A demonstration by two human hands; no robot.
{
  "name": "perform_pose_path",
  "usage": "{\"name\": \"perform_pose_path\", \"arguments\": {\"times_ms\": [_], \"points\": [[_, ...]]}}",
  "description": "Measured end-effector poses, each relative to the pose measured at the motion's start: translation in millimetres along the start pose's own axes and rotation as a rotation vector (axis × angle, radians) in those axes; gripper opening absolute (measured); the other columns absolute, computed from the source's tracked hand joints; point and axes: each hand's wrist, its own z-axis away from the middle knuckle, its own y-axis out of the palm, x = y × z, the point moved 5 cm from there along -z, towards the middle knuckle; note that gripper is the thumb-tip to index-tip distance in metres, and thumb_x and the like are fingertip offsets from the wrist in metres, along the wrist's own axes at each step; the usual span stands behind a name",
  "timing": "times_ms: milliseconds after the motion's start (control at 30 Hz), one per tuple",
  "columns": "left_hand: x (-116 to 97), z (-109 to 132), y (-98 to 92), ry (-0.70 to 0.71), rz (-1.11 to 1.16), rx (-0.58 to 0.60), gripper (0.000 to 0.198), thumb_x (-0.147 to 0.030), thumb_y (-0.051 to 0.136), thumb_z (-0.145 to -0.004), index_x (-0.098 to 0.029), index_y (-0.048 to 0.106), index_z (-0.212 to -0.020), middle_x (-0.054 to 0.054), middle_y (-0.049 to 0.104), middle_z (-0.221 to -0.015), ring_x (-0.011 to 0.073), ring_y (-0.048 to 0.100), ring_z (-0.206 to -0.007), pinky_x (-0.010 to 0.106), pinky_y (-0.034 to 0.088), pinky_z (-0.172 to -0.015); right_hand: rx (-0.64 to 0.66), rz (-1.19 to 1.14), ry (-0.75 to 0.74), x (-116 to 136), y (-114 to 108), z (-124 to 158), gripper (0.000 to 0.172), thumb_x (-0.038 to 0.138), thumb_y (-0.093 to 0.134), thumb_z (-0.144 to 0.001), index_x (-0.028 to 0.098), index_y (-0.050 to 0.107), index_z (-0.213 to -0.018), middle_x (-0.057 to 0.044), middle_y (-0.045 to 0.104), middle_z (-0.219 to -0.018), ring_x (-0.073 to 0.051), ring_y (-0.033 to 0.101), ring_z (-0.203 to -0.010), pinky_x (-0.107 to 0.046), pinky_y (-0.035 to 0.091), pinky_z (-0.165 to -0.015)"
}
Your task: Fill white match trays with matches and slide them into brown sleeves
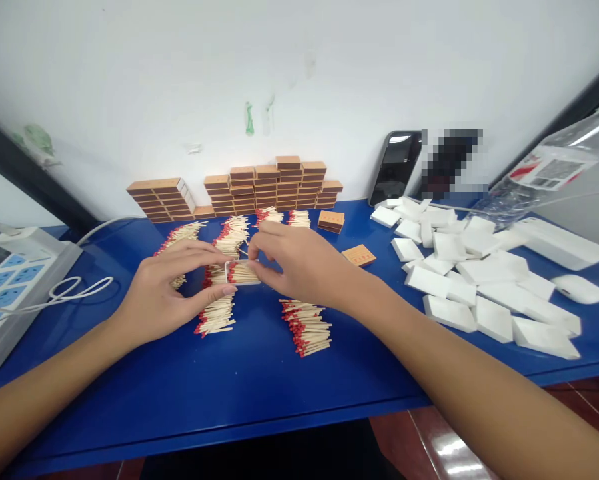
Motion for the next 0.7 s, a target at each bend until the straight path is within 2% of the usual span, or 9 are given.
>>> {"name": "perform_pose_path", "arguments": {"times_ms": [200,533,700], "points": [[-0.5,0.0,1.0,-0.001,0.009,0.002,0.032,-0.040,0.083,-0.088,-0.024,0.077,-0.115,0.006,0.079,-0.109,0.0239,0.071,-0.106,0.042,0.059,-0.096,0.011,-0.040,-0.026,4.9,8.6,0.8,0.016,0.026,0.056,-0.103,0.018,0.069,-0.101,-0.004,0.063,-0.090,-0.014,0.054,-0.070,-0.028,0.038,-0.064],[0.8,1.3,1.5,-0.014,0.025,0.004,0.033,-0.039,0.084,-0.087,-0.024,0.077,-0.116,0.005,0.079,-0.109,0.0227,0.071,-0.106,0.040,0.059,-0.096,-0.022,-0.086,-0.026,3.7,9.4,-0.5,0.013,0.026,0.058,-0.103,0.019,0.069,-0.099,-0.002,0.061,-0.086,-0.013,0.051,-0.068,-0.027,0.038,-0.064],[0.1,-0.7,-0.8,-0.007,0.018,-0.019,0.030,-0.039,0.083,-0.088,-0.026,0.077,-0.115,0.004,0.080,-0.108,0.0229,0.072,-0.104,0.041,0.059,-0.096,-0.065,-0.032,0.027,-2.5,-11.9,-1.6,0.014,0.027,0.060,-0.101,0.020,0.069,-0.094,-0.002,0.060,-0.082,-0.015,0.053,-0.071,-0.029,0.039,-0.067]]}}
